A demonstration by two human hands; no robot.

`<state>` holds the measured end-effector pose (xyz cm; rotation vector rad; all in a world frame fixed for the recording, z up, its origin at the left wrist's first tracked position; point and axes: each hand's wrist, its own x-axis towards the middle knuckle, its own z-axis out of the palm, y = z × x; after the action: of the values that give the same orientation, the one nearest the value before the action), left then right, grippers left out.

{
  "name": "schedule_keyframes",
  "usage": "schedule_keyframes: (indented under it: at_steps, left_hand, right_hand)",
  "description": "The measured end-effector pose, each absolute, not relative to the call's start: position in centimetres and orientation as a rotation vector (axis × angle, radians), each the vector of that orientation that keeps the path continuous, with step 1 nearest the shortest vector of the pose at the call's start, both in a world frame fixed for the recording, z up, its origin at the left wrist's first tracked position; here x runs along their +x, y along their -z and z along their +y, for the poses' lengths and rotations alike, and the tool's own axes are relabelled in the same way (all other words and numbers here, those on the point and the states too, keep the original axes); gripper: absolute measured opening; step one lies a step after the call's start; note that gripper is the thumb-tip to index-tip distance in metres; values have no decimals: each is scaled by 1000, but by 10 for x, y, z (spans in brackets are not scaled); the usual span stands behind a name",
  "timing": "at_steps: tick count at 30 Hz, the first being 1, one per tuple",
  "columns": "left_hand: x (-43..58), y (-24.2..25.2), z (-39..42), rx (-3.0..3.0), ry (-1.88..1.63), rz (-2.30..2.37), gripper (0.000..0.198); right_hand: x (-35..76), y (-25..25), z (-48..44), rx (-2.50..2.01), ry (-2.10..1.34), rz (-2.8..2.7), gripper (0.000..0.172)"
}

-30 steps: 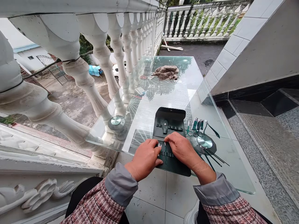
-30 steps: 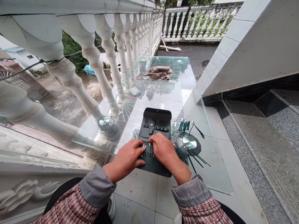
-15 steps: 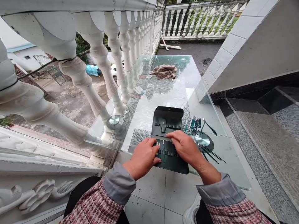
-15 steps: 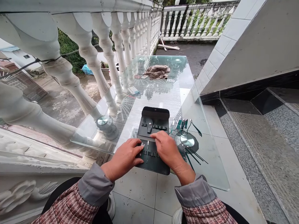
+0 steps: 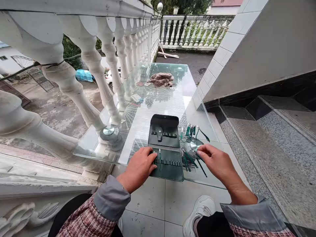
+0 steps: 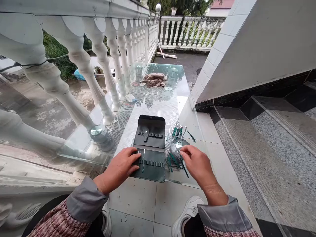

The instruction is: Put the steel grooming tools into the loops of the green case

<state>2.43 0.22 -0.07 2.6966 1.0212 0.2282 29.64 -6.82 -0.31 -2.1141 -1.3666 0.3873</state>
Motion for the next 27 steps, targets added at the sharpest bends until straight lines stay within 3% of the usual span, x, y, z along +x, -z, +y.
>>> schedule_keyframes:
  at_steps: [11, 27]
  left_hand:
    - [26, 2, 3, 2709, -236, 1089, 46]
    - [30, 9, 7, 2910, -235, 959, 31]
  right_hand:
    - [272, 10, -64, -2377, -279, -1795, 16]
    - [264, 7, -60, -2446, -282, -1789, 18]
